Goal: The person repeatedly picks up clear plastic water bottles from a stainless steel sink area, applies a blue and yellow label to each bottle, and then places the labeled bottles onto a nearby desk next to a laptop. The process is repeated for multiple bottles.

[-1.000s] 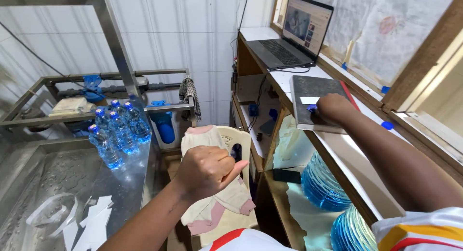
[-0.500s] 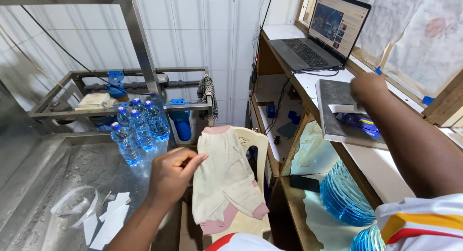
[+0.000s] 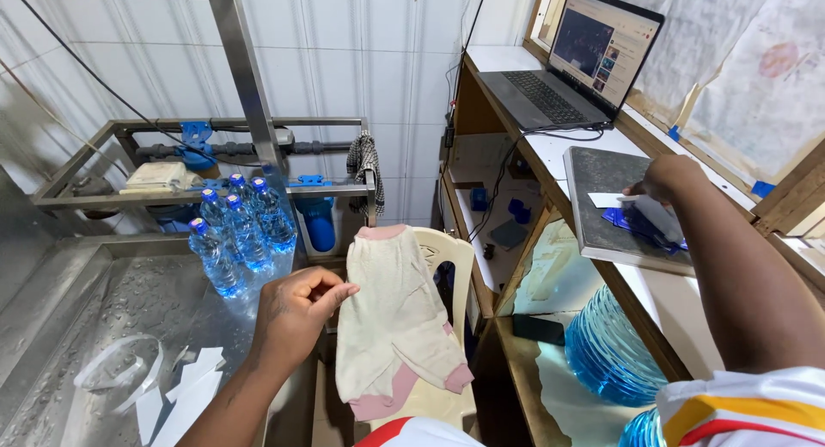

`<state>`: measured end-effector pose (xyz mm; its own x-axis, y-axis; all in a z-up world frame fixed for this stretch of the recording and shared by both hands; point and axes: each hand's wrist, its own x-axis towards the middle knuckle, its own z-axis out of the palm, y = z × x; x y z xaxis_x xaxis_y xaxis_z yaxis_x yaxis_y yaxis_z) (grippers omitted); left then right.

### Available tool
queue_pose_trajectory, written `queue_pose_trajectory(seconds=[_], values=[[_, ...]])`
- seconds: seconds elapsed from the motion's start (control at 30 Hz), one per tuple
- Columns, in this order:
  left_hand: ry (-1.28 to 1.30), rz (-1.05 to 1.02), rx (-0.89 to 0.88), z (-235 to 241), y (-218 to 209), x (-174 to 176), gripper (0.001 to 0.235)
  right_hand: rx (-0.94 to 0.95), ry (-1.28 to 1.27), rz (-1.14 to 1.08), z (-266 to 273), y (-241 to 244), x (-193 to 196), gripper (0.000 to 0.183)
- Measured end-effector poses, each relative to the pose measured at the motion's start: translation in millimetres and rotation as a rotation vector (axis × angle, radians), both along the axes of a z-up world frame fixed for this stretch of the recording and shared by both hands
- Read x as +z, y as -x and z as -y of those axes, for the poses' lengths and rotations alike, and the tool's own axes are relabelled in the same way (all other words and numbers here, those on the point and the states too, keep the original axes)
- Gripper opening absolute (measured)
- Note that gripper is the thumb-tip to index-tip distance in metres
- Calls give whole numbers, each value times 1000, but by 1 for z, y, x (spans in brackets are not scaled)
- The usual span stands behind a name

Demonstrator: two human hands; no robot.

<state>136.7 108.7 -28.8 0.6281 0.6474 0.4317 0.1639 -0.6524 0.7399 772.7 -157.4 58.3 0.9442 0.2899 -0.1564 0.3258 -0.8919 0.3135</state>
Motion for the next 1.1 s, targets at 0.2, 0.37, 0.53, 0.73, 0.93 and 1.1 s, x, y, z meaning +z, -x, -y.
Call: queue_pose_trajectory(seconds=[0.2, 0.37, 0.53, 0.73, 0.93, 1.1], values=[[254, -16, 121, 11, -16, 12, 17, 272, -441, 505, -37, 46, 22, 28], [649, 479, -24, 2, -34, -17, 29, 1009, -1105, -286, -169, 241, 2, 32], [820, 778, -16, 14, 18, -8, 35, 1153, -1224, -1004, -230, 423, -34, 12], [629, 949, 312, 15, 94, -24, 31, 1109, -1290, -1398, -257, 517, -44, 9], [649, 938, 474, 30, 141, -31, 27, 1304, -1228, -1500, -258, 574, -41, 7], [523, 1014, 567, 46, 149, -25, 23, 1044, -973, -2039, -263, 606, -65, 15]])
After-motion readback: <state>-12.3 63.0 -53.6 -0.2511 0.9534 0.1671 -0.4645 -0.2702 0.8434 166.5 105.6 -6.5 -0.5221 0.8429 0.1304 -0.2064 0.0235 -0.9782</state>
